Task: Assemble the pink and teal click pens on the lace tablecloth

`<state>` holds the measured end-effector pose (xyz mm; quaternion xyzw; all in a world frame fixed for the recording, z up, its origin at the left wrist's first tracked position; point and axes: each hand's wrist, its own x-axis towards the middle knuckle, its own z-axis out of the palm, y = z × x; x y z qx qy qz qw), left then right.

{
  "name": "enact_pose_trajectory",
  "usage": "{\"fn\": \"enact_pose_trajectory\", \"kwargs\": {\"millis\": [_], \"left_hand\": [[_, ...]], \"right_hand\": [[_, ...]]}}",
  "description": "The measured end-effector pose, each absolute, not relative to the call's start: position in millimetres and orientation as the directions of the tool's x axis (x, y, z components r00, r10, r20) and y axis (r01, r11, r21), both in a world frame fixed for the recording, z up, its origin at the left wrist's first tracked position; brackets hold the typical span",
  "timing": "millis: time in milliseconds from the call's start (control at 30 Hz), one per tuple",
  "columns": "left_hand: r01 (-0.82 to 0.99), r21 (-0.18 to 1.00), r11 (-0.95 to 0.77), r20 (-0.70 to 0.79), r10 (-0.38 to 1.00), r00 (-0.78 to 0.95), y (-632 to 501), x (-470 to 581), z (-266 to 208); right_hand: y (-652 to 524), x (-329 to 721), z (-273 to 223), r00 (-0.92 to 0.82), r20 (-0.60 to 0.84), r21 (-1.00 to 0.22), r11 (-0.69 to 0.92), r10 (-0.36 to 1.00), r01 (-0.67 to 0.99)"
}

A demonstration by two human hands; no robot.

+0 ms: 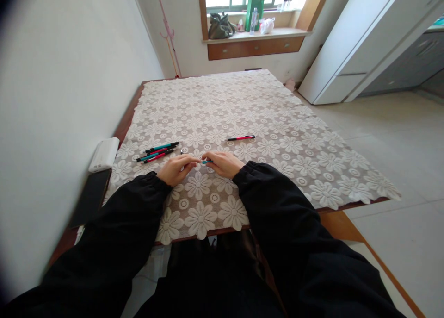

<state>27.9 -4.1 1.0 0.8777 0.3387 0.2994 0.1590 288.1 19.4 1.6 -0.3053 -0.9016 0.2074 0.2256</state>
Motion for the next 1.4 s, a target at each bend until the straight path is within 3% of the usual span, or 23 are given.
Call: {"fn": "enact_pose_trajectory", "kwargs": {"millis": [767,967,1300,1400], "left_hand": [[0.534,0.528,-0.66,0.378,0.746,0.548,-6.2,30.7,2.3],[0.502,0.596,-0.626,0.348,0.765,0.542,-9.9,33.5,4.4],[0.547,0.6,-0.584,0.304,0.799,0.519,-7.7,31.0,2.4],[0.631,0.55,-0.547,0.297,0.834,0.465,-5.8,28.1,0.4]], "right_hand": [[17.6,285.1,1.0,-0.707,0.332,-0.524,0.745,0.624,0.412],[15.9,283.4,1.6,-0.717,0.34,-0.533,0.753,0.609,0.386],[17.6,284.4,-1.4,-0.765,0.331,-0.486,0.794,0.553,0.364],[16.8,284.7,-0.2,-0.748,0.35,-0.49,0.791,0.564,0.368]]}}
